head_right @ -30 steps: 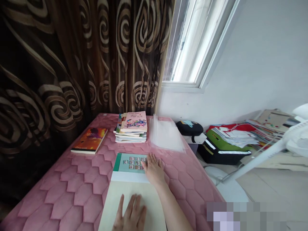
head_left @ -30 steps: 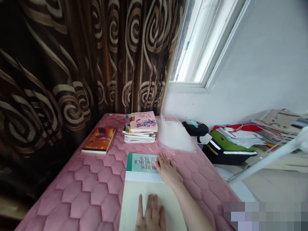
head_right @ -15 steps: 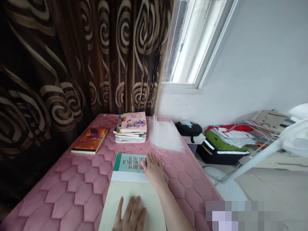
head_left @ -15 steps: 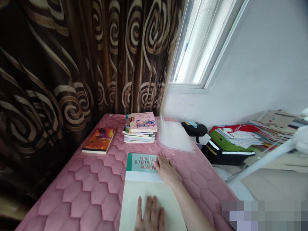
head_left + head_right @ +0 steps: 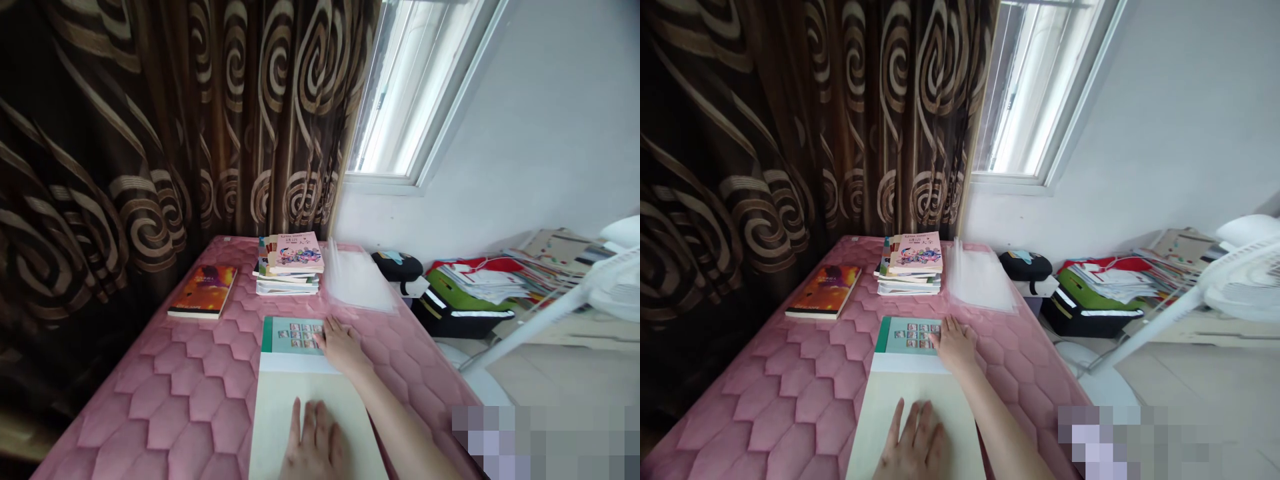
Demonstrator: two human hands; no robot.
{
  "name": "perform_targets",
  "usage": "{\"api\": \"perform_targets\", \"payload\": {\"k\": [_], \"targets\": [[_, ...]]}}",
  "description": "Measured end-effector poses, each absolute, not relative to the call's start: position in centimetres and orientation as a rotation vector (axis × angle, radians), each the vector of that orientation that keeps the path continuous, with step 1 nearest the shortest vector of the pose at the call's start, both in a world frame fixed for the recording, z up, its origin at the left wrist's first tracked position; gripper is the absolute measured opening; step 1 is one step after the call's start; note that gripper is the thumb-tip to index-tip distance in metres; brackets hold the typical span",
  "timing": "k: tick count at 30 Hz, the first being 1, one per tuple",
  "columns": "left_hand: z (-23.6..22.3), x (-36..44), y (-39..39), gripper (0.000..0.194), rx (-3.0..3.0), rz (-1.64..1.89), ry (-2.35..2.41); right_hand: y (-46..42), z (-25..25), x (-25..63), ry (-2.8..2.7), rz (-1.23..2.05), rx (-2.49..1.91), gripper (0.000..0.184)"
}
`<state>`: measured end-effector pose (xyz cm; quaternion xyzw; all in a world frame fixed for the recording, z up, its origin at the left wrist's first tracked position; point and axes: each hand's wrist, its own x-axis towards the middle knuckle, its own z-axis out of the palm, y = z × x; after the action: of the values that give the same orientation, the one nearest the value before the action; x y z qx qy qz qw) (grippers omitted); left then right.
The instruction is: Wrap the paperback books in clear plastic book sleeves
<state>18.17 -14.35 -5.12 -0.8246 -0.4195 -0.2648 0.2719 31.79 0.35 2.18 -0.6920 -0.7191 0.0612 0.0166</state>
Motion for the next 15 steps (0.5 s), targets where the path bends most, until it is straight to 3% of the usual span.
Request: {"api": "perform_targets", "payload": {"k": [9,15], "targets": [[-5.2,17.8,-14.3,0.028,-2.385,-0.505,-1.069,3.6,5.4,29.9,-2.436,0.342,-1.916,0.048],[-4.6,17.1,-13.3,0.027,-2.501,-0.343,-0.735,6.7,5.7,30.0,-2.499,0.485,-1.831,0.048]]}}
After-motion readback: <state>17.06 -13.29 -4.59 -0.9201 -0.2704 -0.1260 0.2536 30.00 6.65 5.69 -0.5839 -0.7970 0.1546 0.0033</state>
